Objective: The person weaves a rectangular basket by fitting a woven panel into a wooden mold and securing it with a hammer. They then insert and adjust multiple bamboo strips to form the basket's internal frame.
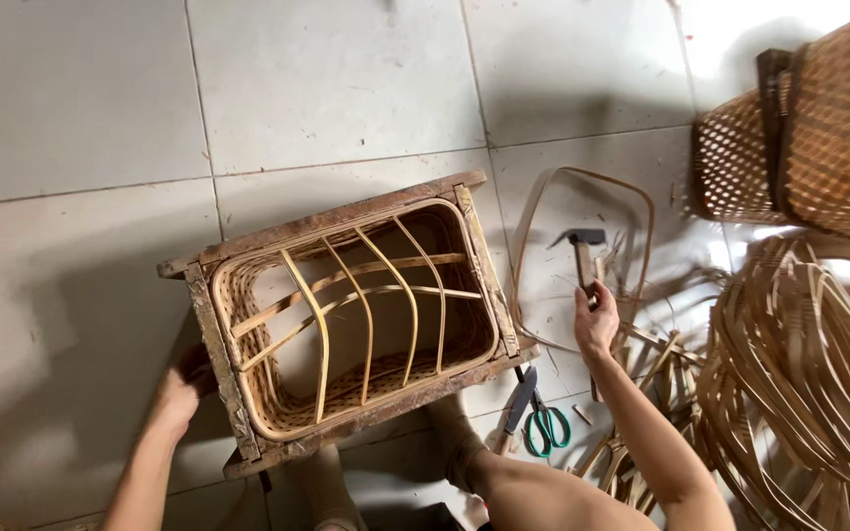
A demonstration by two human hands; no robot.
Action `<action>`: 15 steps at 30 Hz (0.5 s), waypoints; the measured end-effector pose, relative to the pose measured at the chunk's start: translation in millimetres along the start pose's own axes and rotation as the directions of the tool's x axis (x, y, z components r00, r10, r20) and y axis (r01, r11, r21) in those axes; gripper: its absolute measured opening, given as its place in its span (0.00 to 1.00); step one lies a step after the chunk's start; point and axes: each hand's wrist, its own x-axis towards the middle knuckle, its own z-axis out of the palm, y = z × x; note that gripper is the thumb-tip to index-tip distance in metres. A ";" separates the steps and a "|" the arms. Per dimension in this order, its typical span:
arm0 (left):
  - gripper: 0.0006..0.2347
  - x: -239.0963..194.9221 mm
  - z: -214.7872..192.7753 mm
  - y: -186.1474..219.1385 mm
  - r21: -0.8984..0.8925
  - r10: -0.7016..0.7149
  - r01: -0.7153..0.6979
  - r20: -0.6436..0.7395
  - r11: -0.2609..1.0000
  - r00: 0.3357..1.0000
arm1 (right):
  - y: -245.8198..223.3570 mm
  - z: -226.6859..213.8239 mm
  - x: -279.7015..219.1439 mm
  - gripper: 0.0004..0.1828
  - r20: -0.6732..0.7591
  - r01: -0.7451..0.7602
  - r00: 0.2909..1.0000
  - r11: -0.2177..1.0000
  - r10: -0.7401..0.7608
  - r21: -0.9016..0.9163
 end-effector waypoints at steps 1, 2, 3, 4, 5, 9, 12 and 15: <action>0.24 -0.4 -0.1 0.0 -0.029 0.007 -0.006 0.014 1.000 1.000 | 9.4 5.4 1.3 0.25 -0.024 -0.029 0.999 0.999 0.029 -0.029; 0.25 0.0 -1.7 2.4 -0.059 0.016 -0.014 0.026 0.998 1.000 | 15.9 8.2 3.7 0.24 -0.044 0.028 0.998 0.995 -0.033 -0.097; 0.26 0.7 -2.8 6.2 -0.081 0.027 -0.024 0.038 0.996 0.999 | 22.9 6.8 5.8 0.24 -0.060 0.085 0.994 0.983 -0.096 -0.164; 0.27 0.4 -5.9 11.4 -0.085 0.036 -0.032 0.044 0.996 0.998 | 24.9 8.3 9.0 0.24 -0.073 0.140 0.984 0.963 -0.161 -0.228; 0.28 0.4 -7.9 17.2 -0.084 0.056 -0.052 0.046 0.995 0.997 | 23.7 10.6 11.4 0.26 -0.087 0.233 0.958 0.917 -0.274 -0.323; 0.28 -0.5 -11.0 39.6 0.053 -0.021 0.014 0.124 0.998 0.992 | -8.4 26.9 9.9 0.27 -0.011 0.619 0.727 0.662 -0.687 -0.421; 0.23 -4.0 -10.9 52.1 0.172 -0.020 -0.007 0.157 0.985 0.987 | -48.3 77.8 16.9 0.19 0.583 0.199 0.800 0.979 -0.142 -0.035; 0.19 -9.2 -3.5 64.1 0.260 0.001 -0.043 0.159 0.965 0.987 | -66.9 113.7 33.4 0.19 0.742 0.273 0.664 0.954 -0.092 -0.126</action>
